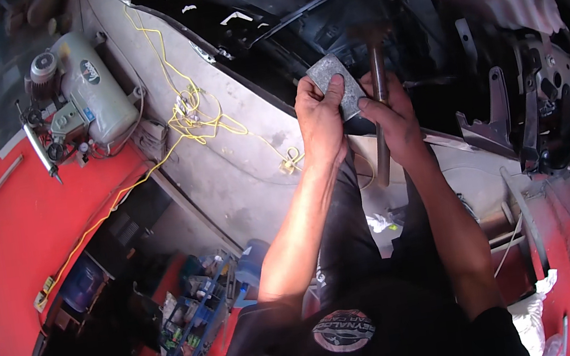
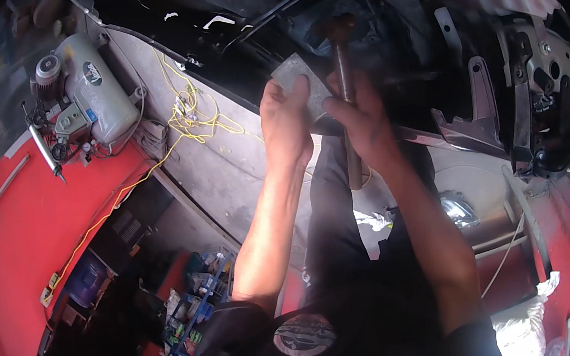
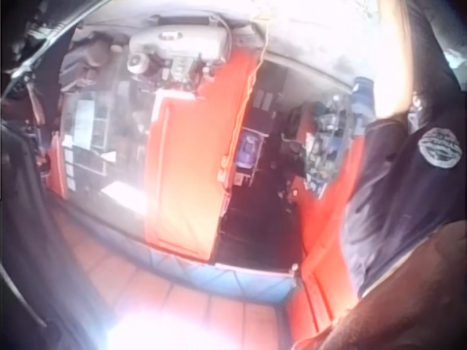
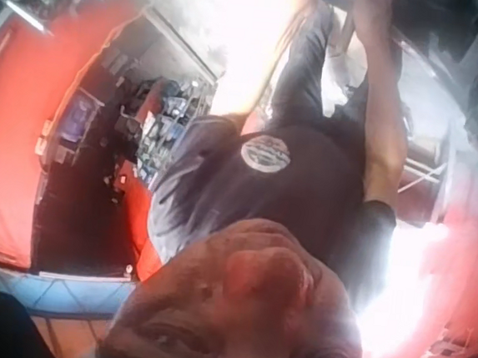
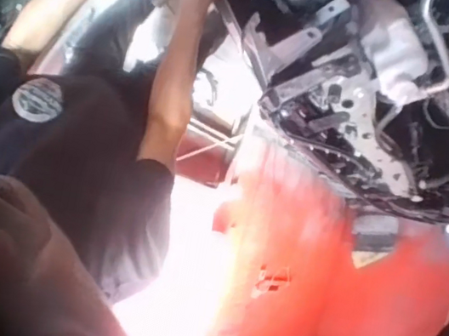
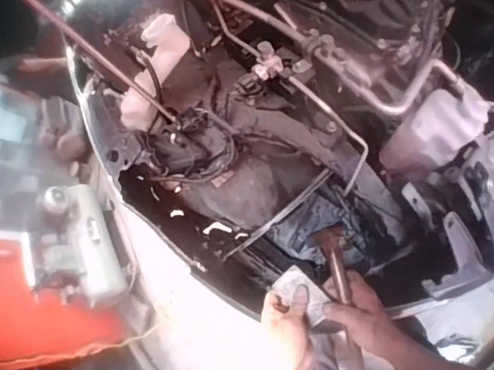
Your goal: The person uses a hammer and a metal plate to straighten a damaged car body panel before positioning a headlight assembly into the front of the vehicle.
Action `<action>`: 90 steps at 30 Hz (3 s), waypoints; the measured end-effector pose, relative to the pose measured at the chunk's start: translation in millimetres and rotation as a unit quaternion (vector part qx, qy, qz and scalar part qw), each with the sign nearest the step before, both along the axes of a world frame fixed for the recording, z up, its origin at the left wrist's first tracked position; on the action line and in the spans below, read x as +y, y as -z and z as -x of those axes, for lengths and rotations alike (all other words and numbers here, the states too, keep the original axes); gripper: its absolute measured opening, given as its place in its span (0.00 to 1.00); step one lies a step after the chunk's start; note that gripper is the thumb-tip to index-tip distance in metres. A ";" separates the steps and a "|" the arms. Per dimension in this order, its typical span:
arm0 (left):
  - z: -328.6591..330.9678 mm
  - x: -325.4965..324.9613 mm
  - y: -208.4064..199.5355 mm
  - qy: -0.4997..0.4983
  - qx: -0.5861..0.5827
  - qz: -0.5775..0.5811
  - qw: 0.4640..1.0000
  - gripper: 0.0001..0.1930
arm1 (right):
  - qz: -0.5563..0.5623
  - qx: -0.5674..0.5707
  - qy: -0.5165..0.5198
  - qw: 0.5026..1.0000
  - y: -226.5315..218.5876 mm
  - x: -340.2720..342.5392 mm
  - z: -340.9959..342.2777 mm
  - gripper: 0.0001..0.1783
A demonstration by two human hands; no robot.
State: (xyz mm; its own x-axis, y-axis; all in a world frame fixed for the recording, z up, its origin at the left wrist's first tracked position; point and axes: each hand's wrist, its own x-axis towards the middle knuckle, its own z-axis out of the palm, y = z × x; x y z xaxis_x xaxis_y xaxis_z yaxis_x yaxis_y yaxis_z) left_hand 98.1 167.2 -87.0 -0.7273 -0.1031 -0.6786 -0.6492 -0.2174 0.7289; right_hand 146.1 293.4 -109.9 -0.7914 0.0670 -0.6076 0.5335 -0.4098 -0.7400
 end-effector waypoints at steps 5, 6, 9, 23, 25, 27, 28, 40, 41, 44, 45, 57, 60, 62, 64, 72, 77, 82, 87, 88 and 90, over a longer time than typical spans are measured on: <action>13.5 21.1 8.5 -0.189 -0.022 -0.022 0.982 0.09 | -0.064 0.079 -0.062 0.993 -10.4 5.5 0.9 0.27; 20.4 19.7 11.4 -0.185 -0.050 0.015 0.981 0.10 | -0.063 0.083 -0.070 0.992 -8.3 5.1 -1.7 0.27; 33.9 12.9 22.8 -0.195 -0.024 0.056 0.979 0.10 | -0.042 0.032 -0.088 0.995 -1.0 -1.8 -10.1 0.28; 52.0 -1.6 67.8 -0.402 0.053 -0.002 0.914 0.26 | -0.143 0.056 -0.170 0.973 -0.4 -8.8 -17.6 0.17; 47.8 -5.3 77.4 -0.371 0.072 -0.005 0.926 0.29 | -0.186 0.029 -0.202 0.961 -6.5 -11.2 -17.0 0.19; 47.3 -3.3 91.0 -0.334 0.114 0.111 0.929 0.33 | -0.177 0.022 -0.173 0.969 -9.3 -16.7 -18.1 0.19; 44.8 -5.2 97.2 -0.316 0.122 0.144 0.930 0.35 | -0.182 0.044 -0.178 0.966 -5.2 -13.9 -19.8 0.18; 43.1 1.6 63.5 -0.335 0.193 0.093 0.918 0.31 | -0.158 0.063 -0.167 0.971 -1.5 -14.4 -22.1 0.21; 40.0 0.6 62.5 -0.324 0.184 0.092 0.923 0.32 | -0.160 0.064 -0.164 0.971 -3.4 -13.9 -20.6 0.21; 42.8 -2.6 79.7 -0.311 0.193 0.198 0.909 0.33 | -0.132 0.050 -0.174 0.975 -8.2 -17.0 -18.2 0.19; 42.5 -3.2 83.8 -0.308 0.187 0.176 0.916 0.33 | -0.132 0.062 -0.173 0.974 -7.2 -15.2 -18.5 0.20; 33.3 2.0 68.7 -0.245 0.130 0.185 0.943 0.27 | -0.086 0.064 -0.215 0.971 2.5 6.9 -17.5 0.25; 38.1 0.8 72.8 -0.259 0.163 0.207 0.929 0.27 | -0.065 0.059 -0.161 0.983 7.1 4.8 -20.9 0.21; 46.9 -3.1 77.5 -0.297 0.205 0.189 0.913 0.26 | -0.062 0.064 -0.168 0.982 8.4 4.7 -20.7 0.22; 50.1 -2.2 80.4 -0.293 0.200 0.214 0.910 0.27 | -0.055 0.052 -0.173 0.982 4.9 7.1 -18.3 0.22; 53.8 -8.2 84.1 -0.297 0.206 0.248 0.899 0.27 | -0.051 0.063 -0.206 0.975 5.1 17.4 -13.2 0.23; 55.3 -6.3 80.4 -0.303 0.203 0.205 0.908 0.27 | -0.043 0.050 -0.209 0.976 2.9 18.0 -12.2 0.23; 56.6 -14.6 84.7 -0.313 0.172 0.165 0.919 0.28 | -0.035 0.047 -0.200 0.978 5.4 20.2 -11.8 0.23; 59.8 -29.9 92.2 -0.297 0.120 0.183 0.930 0.30 | -0.029 0.042 -0.196 0.979 7.5 18.4 -13.2 0.23; 62.7 -26.5 91.4 -0.322 0.113 0.171 0.924 0.29 | -0.038 0.050 -0.195 0.979 8.2 18.6 -13.8 0.23; 66.2 -24.3 89.5 -0.348 0.107 0.162 0.917 0.29 | -0.045 0.059 -0.194 0.978 9.3 17.4 -15.5 0.23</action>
State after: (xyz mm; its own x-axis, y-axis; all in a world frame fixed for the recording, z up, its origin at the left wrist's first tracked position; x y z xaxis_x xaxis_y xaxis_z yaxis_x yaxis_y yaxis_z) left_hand 31.9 142.9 -176.5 -0.5225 -0.7633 -0.3800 -0.2704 -0.2743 0.9229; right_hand 161.6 310.8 -119.2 -0.8320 -0.2036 -0.5160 0.5448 -0.1242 -0.8293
